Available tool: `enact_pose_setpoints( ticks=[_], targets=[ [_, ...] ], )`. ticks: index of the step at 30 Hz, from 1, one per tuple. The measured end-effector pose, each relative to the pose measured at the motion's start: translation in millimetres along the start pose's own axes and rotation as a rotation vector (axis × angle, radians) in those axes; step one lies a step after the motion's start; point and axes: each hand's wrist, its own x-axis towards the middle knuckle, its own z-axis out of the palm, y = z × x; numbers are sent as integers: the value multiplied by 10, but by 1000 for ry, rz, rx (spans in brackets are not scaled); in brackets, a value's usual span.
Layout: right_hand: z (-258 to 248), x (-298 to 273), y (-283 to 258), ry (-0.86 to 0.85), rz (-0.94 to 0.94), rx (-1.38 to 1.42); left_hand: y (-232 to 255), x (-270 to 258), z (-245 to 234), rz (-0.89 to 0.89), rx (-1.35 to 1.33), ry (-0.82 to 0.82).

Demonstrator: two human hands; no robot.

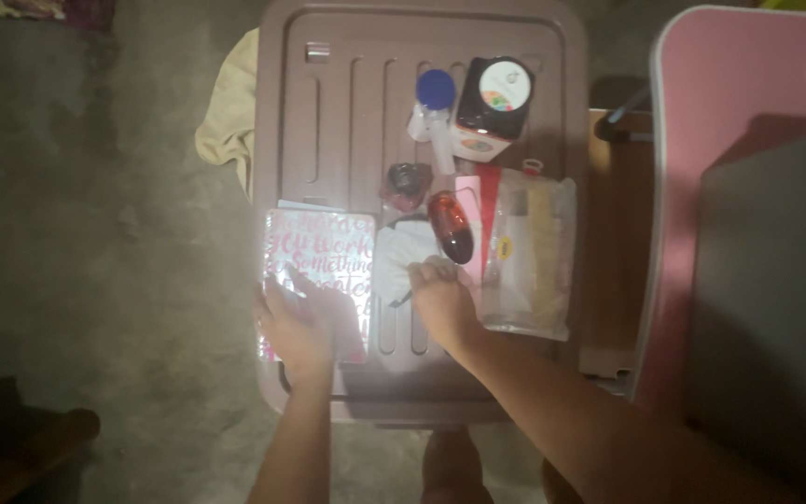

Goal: The person removes various items from a drawer, including bottles, a notebook, and packaged goods, and places them on a nearby container lid. The person then empties the drawer completely and begins placing the items back into the drawer in a different arrangement.

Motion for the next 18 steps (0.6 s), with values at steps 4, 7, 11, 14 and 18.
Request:
enact_pose_setpoints(
  ticks=[4,7,11,14,18],
  targets=[
    [227,-606,-31,-8,-105,99,301,-407,-11,-69,-167,-54],
    [378,-1237,-212,-40,205,335,524,-670,2,-90,-166,-171],
    [171,-1758,30,-270,-144,307,1009,-855,56,123,-222,-95],
    [-326,-1708,112,-306,7,455,1601,-898,55,109,-405,-215],
    [-1163,-1321,293,-332,447,687,2566,-1075,2,166,-561,-310]
  ],
)
